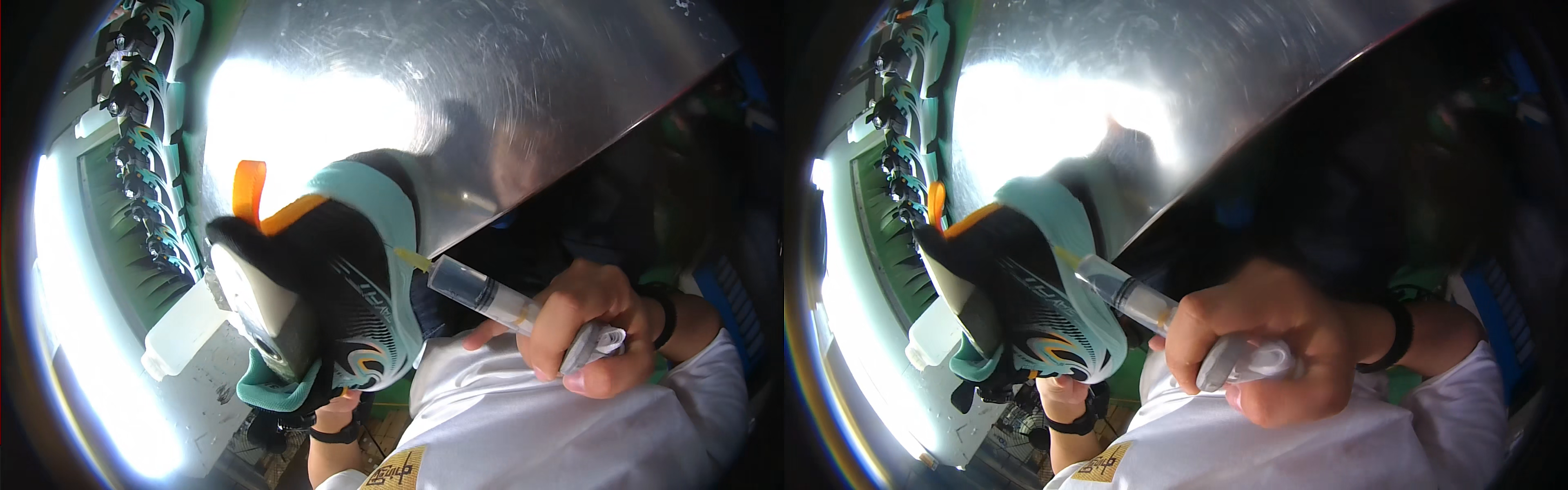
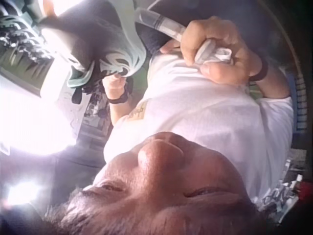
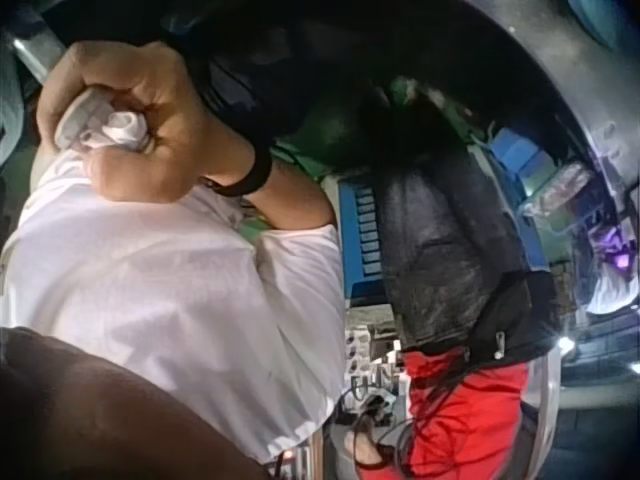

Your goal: Injecting glue into shoe midsoles using a syringe on an assembly line.

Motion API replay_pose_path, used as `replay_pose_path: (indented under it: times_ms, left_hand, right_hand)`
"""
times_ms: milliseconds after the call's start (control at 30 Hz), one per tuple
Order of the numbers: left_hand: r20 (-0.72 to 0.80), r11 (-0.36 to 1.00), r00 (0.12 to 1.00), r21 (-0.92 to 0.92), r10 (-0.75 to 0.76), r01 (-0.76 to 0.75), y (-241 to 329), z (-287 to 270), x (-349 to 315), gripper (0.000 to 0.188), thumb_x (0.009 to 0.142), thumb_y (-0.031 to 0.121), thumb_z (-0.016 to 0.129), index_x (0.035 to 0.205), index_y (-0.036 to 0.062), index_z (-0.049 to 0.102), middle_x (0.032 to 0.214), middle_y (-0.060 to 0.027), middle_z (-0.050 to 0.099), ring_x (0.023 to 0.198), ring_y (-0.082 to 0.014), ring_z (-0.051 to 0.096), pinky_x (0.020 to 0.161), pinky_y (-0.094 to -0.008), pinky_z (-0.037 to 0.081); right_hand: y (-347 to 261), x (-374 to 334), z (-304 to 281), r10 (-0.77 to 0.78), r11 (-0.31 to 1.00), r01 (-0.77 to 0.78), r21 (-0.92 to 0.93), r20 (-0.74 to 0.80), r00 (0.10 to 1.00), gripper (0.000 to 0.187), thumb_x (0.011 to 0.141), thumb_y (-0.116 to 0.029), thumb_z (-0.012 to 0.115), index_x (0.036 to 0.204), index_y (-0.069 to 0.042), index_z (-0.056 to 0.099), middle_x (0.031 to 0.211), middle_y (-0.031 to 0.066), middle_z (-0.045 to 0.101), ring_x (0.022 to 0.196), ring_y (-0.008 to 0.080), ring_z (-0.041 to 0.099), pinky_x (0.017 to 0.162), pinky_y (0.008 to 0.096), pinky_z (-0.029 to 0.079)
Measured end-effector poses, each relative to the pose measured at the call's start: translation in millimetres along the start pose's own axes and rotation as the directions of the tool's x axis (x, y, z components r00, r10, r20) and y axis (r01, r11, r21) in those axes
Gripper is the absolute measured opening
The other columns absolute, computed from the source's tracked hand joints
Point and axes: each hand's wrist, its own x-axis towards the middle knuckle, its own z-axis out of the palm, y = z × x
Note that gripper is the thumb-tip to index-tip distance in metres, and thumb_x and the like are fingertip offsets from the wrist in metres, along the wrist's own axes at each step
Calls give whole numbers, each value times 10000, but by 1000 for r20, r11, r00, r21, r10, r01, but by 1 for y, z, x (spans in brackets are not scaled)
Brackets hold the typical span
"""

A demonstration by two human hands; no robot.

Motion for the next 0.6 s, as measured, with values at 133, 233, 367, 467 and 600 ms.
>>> replay_pose_path:
  times_ms: [133, 233, 367, 467, 600]
  left_hand:
    - [153, 932, 974, -300, -165, 205, 6, 38, 6, 634, 638, 308, 791, 1155, 46, 533, 1151, -78, 570, 1038, -250, 558, 894, -415, 456]
    - [289, 906, 944, -337, -159, 256, 8, 62, 15, 640, 637, 255, 799, 1170, 38, 519, 1174, -78, 552, 1073, -243, 529, 910, -400, 436]
    - [338, 903, 932, -351, -127, 250, 10, 95, 19, 650, 636, 299, 793, 1166, 39, 522, 1159, -77, 561, 1070, -243, 532, 906, -395, 437]
    - [312, 915, 940, -325, -136, 240, 16, 106, 19, 692, 634, 406, 778, 1180, 66, 523, 1146, -51, 577, 1077, -234, 536, 946, -409, 406]
    - [331, 768, 920, -526, -209, 364, 18, 114, 20, 752, 541, 216, 852, 1180, 28, 502, 1135, -76, 571, 1073, -243, 530, 938, -378, 409]
  right_hand:
    - [-7, -1, 3, 25, 1000, -25, 10, -2, 1000, 164, 669, 23, 532, 830, 10, 560, 660, 88, 581, 588, 199, 561, 916, 569, 387]
    - [-13, 1, 8, 47, 999, -47, -23, -20, 999, 163, 677, 16, 545, 838, 4, 562, 669, 93, 584, 586, 203, 562, 908, 571, 394]
    - [-21, 1, 11, 71, 993, -72, -98, -13, 997, 157, 684, 10, 554, 840, 2, 562, 670, 90, 585, 586, 204, 563, 899, 569, 402]
    - [-21, -2, 19, 98, 981, -90, -174, 36, 995, 147, 694, 7, 554, 840, 2, 564, 674, 88, 592, 594, 205, 572, 899, 567, 404]
    - [-26, -12, 32, 112, 976, -122, -178, -63, 992, 129, 701, 5, 547, 825, -5, 580, 683, 90, 607, 601, 203, 589, 907, 568, 398]
